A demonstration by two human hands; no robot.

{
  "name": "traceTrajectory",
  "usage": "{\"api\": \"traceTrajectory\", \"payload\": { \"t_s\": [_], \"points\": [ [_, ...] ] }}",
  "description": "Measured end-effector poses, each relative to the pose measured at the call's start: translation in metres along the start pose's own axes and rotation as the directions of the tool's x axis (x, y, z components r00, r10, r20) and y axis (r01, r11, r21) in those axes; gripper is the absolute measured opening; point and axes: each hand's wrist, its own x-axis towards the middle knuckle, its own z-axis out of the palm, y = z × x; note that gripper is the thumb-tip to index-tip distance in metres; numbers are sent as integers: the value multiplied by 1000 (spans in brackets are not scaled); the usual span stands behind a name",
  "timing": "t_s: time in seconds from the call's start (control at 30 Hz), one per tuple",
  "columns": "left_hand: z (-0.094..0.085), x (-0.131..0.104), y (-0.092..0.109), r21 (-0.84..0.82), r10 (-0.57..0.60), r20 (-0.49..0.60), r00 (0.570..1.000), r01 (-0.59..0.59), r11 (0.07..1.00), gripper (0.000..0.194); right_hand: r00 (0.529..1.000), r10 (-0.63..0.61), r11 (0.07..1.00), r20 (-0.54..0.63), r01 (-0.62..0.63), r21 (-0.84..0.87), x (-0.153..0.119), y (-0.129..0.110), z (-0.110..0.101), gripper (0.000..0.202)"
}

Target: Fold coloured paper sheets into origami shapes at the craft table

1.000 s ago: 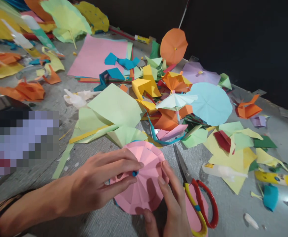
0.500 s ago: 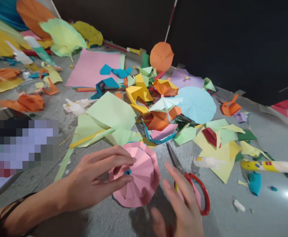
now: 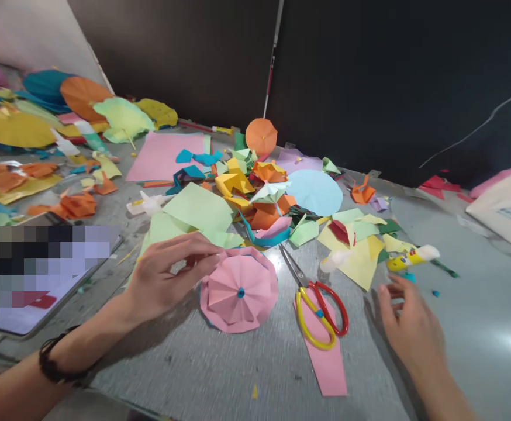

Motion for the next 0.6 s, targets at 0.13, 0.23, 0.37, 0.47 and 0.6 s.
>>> {"api": "traceTrajectory", "payload": {
  "t_s": [0.13,0.23,0.37,0.47,0.6],
  "points": [
    [-8,-6,17,62,40,-45,998,-37,997,9,998,-39,998,-49,37,-49,2,3,14,30],
    [-17,-18,32,90,40,-63,997,-34,995,9,995,-46,999,-90,45,-12,3,0,10,27],
    [-17,-51,56,-5,-72,42,997,72,997,12,987,-37,994,-158,53,100,-12,-35,-11,27],
    [0,-85,79,-117,-257,229,939,289,950,10,980,1,938,-197,67,339,-55,-96,-26,25],
    [33,-126,105,-304,-255,403,879,391,869,26,957,-247,742,-149,286,607,-125,-186,-34,22]
  ]
}}
